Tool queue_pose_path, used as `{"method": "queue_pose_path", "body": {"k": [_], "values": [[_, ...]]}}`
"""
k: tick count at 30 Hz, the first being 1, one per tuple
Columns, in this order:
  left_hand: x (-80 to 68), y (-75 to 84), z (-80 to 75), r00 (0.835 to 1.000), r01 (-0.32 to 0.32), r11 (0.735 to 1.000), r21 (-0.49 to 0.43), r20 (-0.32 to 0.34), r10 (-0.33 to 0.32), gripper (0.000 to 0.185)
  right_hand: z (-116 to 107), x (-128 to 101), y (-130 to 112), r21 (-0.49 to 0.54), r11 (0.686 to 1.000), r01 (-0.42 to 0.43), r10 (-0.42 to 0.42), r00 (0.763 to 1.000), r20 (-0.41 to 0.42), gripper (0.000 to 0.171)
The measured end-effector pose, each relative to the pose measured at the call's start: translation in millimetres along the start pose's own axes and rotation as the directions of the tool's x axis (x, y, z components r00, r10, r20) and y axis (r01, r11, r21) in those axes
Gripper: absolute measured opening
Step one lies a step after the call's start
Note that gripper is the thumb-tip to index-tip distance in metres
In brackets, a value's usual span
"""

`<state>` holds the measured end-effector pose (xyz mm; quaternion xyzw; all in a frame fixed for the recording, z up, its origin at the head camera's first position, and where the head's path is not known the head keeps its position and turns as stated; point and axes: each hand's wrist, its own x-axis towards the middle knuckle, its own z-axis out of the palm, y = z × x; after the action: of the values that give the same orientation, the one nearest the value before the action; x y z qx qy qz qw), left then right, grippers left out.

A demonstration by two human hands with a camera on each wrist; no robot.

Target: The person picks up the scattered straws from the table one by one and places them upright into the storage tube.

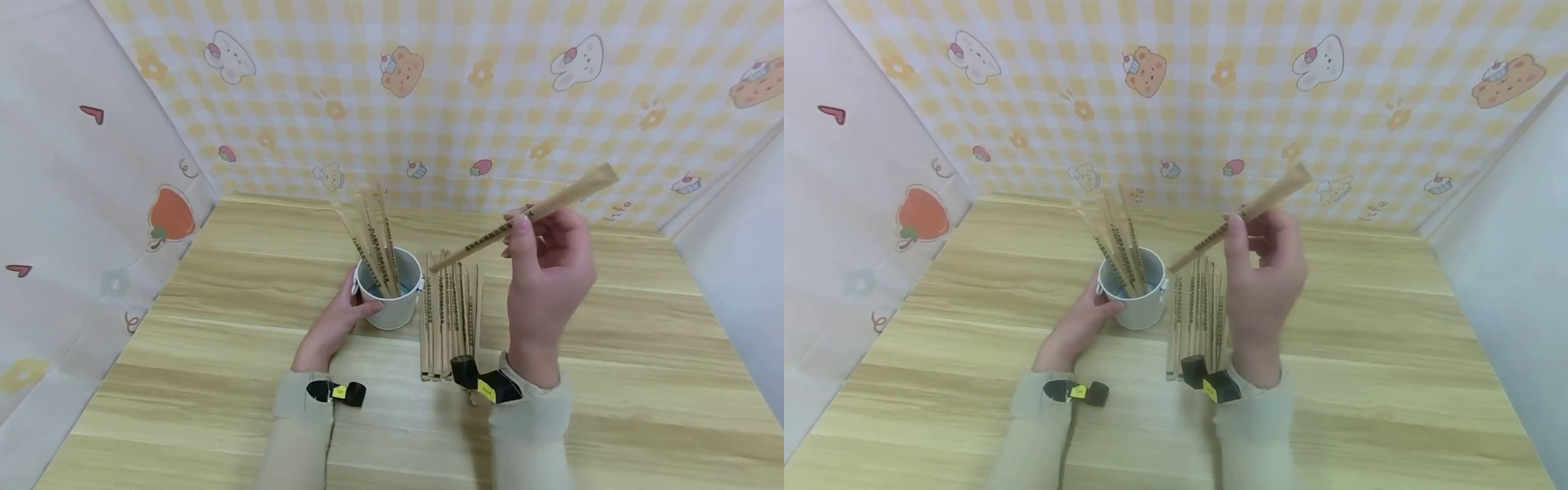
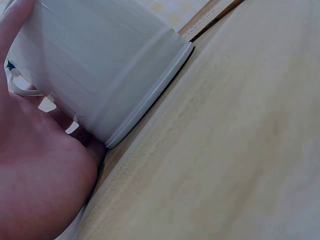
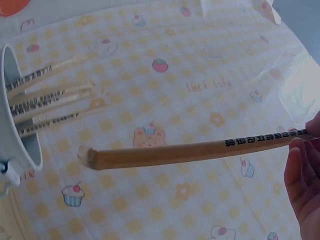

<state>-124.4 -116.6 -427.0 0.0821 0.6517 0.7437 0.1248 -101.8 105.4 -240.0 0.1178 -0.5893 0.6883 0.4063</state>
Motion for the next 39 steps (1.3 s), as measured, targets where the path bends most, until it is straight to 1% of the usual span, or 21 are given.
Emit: {"method": "queue_pose_path", "body": {"k": [3, 5, 10, 13, 15, 18, 24, 26, 32, 36, 39], "values": [[-1.2, -0.9, 0.5, 1.0, 0.005, 1.0, 0.0, -0.002, -0.005, 0.084, 5.8, -2.7, -0.5, 0.041, 0.999, 0.012, -0.013, 1.0, 0.019, 0.015], [-1.9, -1.9, 0.9, 1.0, 0.001, 1.0, -0.003, 0.003, -0.001, 0.084, 9.2, -4.7, -0.1, 0.033, 0.999, 0.004, -0.006, 0.999, 0.046, 0.016], [-2.4, -2.8, 1.9, 1.0, -0.022, 1.0, -0.014, 0.016, 0.022, 0.085, 16.8, -8.9, 3.0, -0.095, 0.996, -0.001, 0.015, 0.988, 0.152, 0.018], [-2.5, -2.1, 2.2, 0.999, -0.03, 0.999, -0.016, 0.016, 0.03, 0.085, 20.2, -11.1, 6.8, -0.181, 0.984, 0.004, 0.037, 0.974, 0.222, 0.017], [-2.2, -1.7, 2.1, 1.0, -0.027, 1.0, -0.013, 0.016, 0.027, 0.085, 21.3, -12.8, 10.6, -0.23, 0.973, 0.0, 0.06, 0.966, 0.253, 0.016], [-2.0, -0.5, 2.0, 1.0, -0.02, 1.0, -0.011, 0.018, 0.02, 0.085, 21.2, -15.0, 21.4, -0.289, 0.957, -0.016, 0.101, 0.954, 0.282, 0.016], [-1.4, 1.4, 2.6, 1.0, -0.011, 1.0, -0.01, 0.01, 0.011, 0.085, 17.7, -19.5, 60.8, -0.379, 0.925, -0.028, 0.168, 0.924, 0.343, 0.022], [-1.2, 1.0, 2.2, 1.0, -0.014, 1.0, -0.006, 0.008, 0.014, 0.085, 17.8, -21.0, 69.4, -0.404, 0.915, -0.023, 0.183, 0.914, 0.361, 0.024], [0.3, 0.8, 1.6, 1.0, -0.018, 1.0, -0.007, 0.007, 0.018, 0.084, 20.3, -25.6, 84.5, -0.449, 0.893, 0.001, 0.205, 0.889, 0.409, 0.023], [0.1, 0.7, 1.3, 1.0, -0.019, 1.0, -0.017, 0.015, 0.02, 0.084, 21.6, -29.5, 93.6, -0.485, 0.874, -0.003, 0.247, 0.864, 0.439, 0.023], [0.3, 0.7, 1.5, 0.999, -0.024, 0.999, -0.025, 0.023, 0.024, 0.084, 21.4, -31.3, 99.0, -0.521, 0.854, -0.003, 0.276, 0.85, 0.448, 0.025]]}}
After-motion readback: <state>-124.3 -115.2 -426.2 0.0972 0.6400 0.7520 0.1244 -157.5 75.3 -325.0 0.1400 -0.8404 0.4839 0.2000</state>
